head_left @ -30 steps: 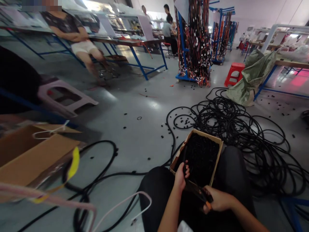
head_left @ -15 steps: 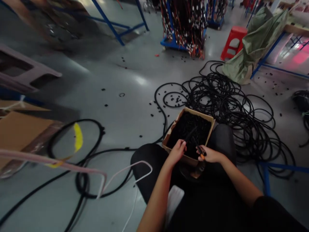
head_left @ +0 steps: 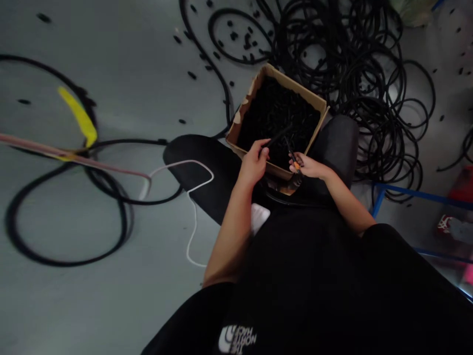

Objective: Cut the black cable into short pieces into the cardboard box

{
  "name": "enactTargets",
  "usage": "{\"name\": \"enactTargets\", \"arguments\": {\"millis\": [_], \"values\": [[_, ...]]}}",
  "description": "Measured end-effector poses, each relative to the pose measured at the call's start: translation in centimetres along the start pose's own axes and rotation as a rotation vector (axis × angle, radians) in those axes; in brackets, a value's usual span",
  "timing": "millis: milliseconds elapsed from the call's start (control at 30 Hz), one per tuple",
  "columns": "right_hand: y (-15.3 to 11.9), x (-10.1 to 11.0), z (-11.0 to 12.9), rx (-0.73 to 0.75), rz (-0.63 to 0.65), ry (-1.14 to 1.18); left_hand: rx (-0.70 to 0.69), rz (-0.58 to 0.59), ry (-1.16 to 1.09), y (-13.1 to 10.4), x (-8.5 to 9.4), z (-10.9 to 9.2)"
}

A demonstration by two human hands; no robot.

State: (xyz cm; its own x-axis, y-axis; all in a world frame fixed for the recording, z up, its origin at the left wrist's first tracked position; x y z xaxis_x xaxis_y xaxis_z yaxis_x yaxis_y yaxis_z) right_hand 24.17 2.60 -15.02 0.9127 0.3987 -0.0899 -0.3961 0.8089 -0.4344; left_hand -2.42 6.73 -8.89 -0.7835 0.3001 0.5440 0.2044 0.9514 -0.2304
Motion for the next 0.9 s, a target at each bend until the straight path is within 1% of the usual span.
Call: {"name": "enactTargets", "arguments": {"millis": [100,200,300,433,500,600,667,800,900], "values": [[0.6,-0.1,-0.1,-0.094,-0.064,0.002,0.003,0.052,0.037,-0.3,-0.1,0.4],[1.0,-0.1,0.3,-0.096,-0.072,-0.004,0.020,0.113,0.053,-0.3,0.1,0.6],[0.8,-0.1,1.1,-0.095,-0.088,-0.026,0.055,0.128,0.063,-0.2,0.2,0.9],[0.2,-0.3,2.2,-0.158,-0.109,-0.120,0.120,0.153,0.031,0.2,-0.6,1.5],[0.1,-0.4,2.7,-0.145,-0.131,-0.188,0.130,0.136,0.024,0.4,-1.2,1.6],[0.1,-0.7,3.2,-0.105,-0.146,-0.267,0.103,0.042,0.061,0.8,-1.9,1.2],[0.1,-0.9,3.4,-0.111,-0.137,-0.296,0.089,-0.003,0.086,0.9,-2.1,0.8],[0.1,-1.4,3.8,-0.159,-0.135,-0.332,0.071,-0.010,0.103,1.0,-2.5,0.3],[0.2,-1.6,4.1,-0.182,-0.153,-0.340,0.046,0.027,0.158,0.8,-2.8,0.3]]}}
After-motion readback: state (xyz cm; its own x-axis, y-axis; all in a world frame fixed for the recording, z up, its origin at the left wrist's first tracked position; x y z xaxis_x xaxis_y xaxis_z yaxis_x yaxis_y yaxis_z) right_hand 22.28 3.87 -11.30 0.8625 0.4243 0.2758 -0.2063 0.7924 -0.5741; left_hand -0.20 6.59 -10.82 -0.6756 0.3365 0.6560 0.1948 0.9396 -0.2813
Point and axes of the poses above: each hand's wrist, its own y-axis towards the middle knuckle, its own x-axis out of the back of the hand, z = x × y, the point moved 1 cm from there along y, towards the middle knuckle, and after that the axes turned 8 degrees about y, right-handed, at the moved point
